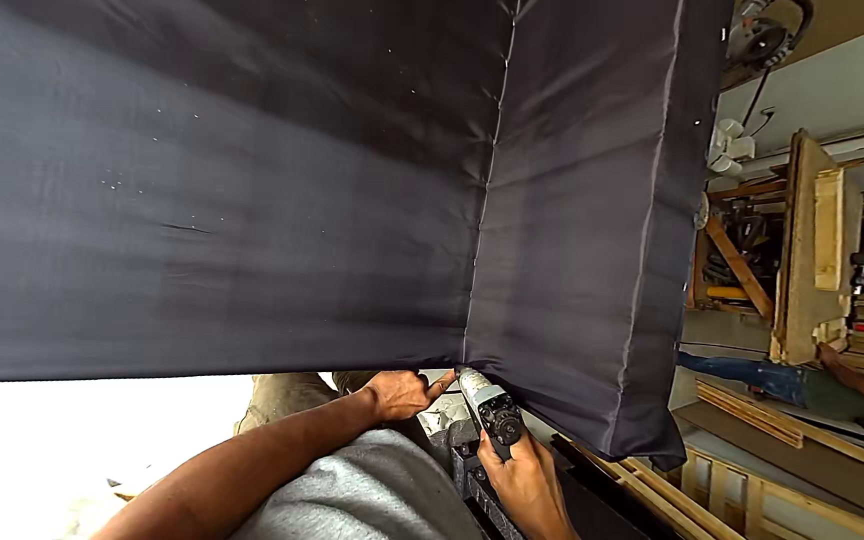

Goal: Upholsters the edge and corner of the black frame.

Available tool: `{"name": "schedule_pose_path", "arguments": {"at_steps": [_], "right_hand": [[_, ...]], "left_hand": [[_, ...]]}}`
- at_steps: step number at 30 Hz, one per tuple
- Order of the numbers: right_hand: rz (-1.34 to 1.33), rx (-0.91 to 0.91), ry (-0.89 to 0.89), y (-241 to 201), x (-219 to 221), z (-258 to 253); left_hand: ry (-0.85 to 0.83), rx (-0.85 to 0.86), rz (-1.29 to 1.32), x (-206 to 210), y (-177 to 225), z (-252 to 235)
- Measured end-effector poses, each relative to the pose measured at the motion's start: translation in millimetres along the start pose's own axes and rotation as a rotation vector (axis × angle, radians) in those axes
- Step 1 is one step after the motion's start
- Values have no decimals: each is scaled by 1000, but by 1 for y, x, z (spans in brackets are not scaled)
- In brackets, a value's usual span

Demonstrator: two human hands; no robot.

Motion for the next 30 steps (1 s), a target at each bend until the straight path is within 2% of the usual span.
{"name": "schedule_pose_path", "arguments": {"at_steps": [10,14,17,18,20,21,25,28,30], "right_hand": [[44,73,19,-10,5,-1],[39,106,-18,-11,8,-5],[28,132,-75,-16,2,-9],[13,140,-90,-17,-5,-7],[-63,149,-100,-15,-19,-1],[-125,162,-101,-11,-24,8],[-381,262,-21,13,-9,34],[-501,260,82,19,12,31],[-544,245,126,18,21,26]], "left_hand": [[70,32,-78,-4,3,1],[38,15,-57,-5,6,1],[-52,114,-40,-2,19,16],[-6,188,-31,-6,25,31],[310,312,-16,-30,23,72],[440,313,0,-43,16,96],[705,83,-52,-79,-37,166],[742,-142,-244,-77,-60,198],[707,-227,-370,-67,-69,208]]}}
Point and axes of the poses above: each hand's wrist, its own z-axis away from the middle knuckle, its own x-axis out of the palm, y = z × x, the point moved 10 cm from there along -z, towards the middle knuckle, and after that the axes turned 13 degrees about -x, right-handed, at the moved point
